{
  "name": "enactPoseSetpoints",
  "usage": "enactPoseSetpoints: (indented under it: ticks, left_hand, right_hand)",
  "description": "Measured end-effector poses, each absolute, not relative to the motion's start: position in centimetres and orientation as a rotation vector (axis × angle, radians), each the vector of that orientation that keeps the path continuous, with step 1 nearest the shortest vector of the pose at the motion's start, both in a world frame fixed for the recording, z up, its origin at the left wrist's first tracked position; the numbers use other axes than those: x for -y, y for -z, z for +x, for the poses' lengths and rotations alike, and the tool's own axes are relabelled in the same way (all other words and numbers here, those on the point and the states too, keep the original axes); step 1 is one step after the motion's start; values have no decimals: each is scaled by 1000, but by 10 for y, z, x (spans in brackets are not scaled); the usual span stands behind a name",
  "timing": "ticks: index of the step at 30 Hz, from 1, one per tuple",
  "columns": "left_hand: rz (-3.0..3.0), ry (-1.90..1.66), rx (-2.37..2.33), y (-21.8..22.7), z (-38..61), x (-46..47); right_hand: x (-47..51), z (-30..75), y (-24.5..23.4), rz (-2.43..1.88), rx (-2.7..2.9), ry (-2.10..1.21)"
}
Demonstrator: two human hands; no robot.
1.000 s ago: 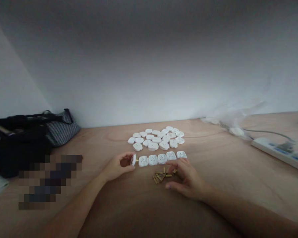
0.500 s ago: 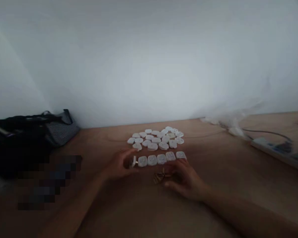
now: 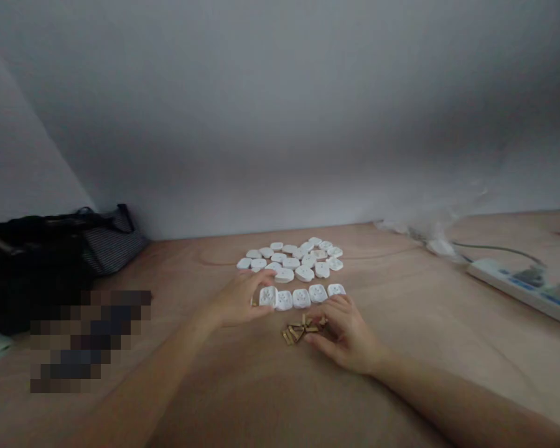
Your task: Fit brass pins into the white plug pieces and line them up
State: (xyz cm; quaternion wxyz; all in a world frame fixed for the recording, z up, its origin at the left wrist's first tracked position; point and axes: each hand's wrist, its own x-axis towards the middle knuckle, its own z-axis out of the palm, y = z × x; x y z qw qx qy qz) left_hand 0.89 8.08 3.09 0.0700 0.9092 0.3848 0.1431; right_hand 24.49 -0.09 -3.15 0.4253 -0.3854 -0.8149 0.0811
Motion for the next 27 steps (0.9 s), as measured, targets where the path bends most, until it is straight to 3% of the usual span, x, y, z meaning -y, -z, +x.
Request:
enactPoseSetpoints:
  ticks: [9,27]
  left_hand:
    - [2654,-663,-915,-6,35,-22]
    - [2621,-834,-754,20,36,-29]
  right_hand:
    - [-1,248,30,-930,2106,-264]
    - [-1,246,32,-1003,2075,-320]
